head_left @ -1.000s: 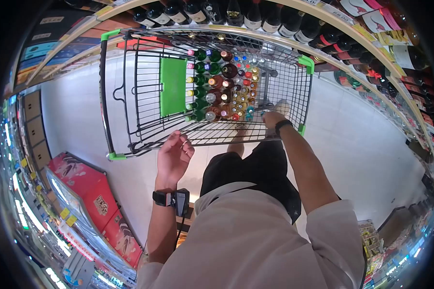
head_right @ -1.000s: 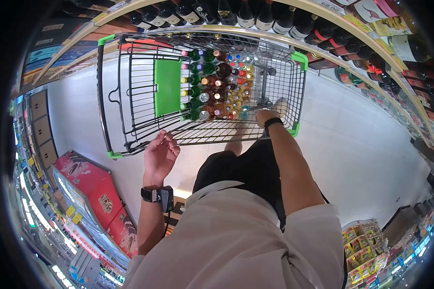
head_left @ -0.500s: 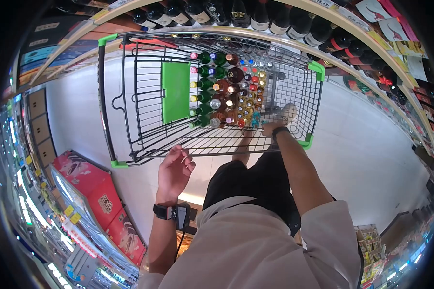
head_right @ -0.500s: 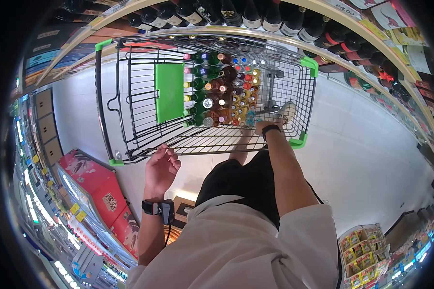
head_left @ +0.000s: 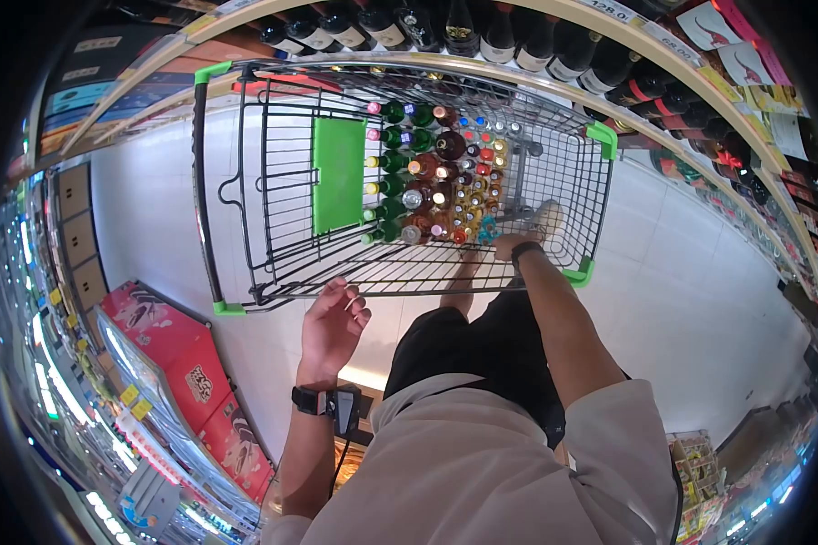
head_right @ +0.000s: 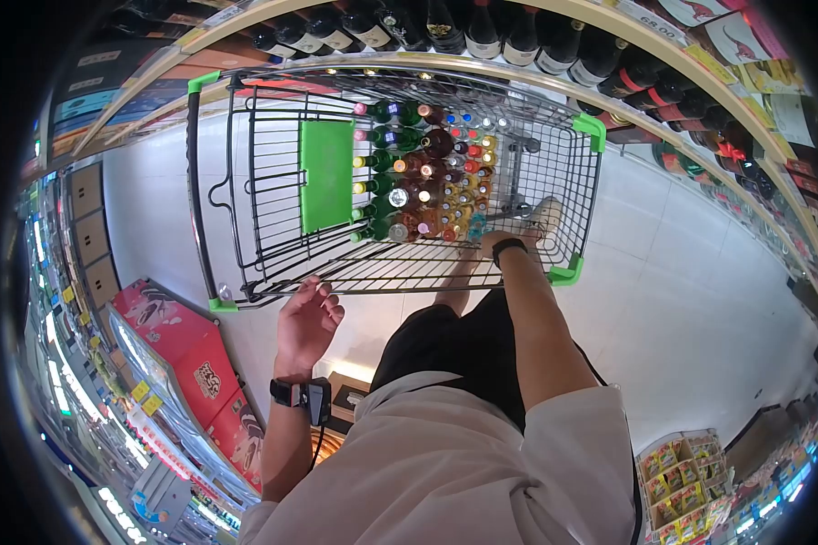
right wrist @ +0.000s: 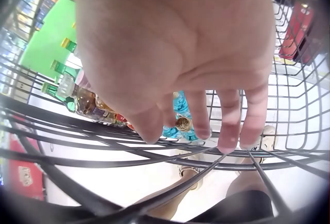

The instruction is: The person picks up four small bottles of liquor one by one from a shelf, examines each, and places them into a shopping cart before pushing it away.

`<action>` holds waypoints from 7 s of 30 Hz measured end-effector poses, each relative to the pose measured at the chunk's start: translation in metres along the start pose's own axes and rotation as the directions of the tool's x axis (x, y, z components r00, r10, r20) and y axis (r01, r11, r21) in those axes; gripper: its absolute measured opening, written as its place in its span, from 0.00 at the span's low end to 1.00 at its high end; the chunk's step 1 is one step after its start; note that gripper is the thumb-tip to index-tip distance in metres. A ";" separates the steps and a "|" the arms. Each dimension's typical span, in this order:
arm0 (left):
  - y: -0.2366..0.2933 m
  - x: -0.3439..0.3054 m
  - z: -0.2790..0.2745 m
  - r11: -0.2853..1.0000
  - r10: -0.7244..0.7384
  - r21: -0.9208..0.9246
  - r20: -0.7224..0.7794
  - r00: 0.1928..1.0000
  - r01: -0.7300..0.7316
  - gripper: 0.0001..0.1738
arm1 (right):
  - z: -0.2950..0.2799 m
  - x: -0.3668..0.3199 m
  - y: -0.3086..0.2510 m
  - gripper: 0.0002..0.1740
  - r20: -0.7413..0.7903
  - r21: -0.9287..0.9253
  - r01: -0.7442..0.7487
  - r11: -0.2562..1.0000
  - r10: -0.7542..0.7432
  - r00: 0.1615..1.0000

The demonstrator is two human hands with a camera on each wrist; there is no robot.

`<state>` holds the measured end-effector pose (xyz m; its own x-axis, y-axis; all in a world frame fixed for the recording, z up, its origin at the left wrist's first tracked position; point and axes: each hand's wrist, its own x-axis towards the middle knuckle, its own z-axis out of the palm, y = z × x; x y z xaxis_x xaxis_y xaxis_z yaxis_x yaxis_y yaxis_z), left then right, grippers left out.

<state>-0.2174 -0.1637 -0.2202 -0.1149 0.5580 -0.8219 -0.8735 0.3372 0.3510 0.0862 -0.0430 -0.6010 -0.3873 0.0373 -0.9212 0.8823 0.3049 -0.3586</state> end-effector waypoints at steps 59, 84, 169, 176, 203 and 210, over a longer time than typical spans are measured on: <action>0.061 -0.017 0.006 0.950 0.237 -0.278 0.344 0.908 -0.143 0.07 | -0.009 -0.416 -0.058 0.12 -0.970 0.175 0.117 0.978 0.150 0.193; 0.194 0.005 -0.142 0.226 0.963 0.752 -0.077 0.258 -0.619 0.22 | -0.006 -0.349 -0.017 0.10 -0.961 0.185 0.230 0.956 0.126 0.248; -0.006 -0.005 -0.111 -0.454 0.698 0.864 0.193 0.690 0.217 0.44 | 0.233 -0.320 0.167 0.18 -0.765 0.484 0.128 0.866 0.347 0.543; -0.017 -0.001 -0.084 -0.497 0.657 0.848 0.230 0.718 0.184 0.45 | 0.233 -0.330 0.189 0.20 -0.739 0.533 0.144 0.834 0.377 0.558; -0.045 -0.019 -0.006 -0.425 0.684 0.871 0.130 0.718 0.246 0.49 | 0.192 -0.310 0.228 0.15 -0.701 0.653 0.224 0.724 0.464 0.542; -0.055 -0.028 0.007 -0.372 0.728 0.884 0.089 0.680 0.282 0.50 | 0.176 -0.329 0.237 0.23 -0.700 0.596 0.270 0.756 0.324 0.636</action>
<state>-0.1633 -0.1926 -0.2136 -0.6717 0.6922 -0.2640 0.7107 0.7027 0.0344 0.4699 -0.1510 -0.4094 -0.1474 0.7886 -0.5970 0.7222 -0.3266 -0.6097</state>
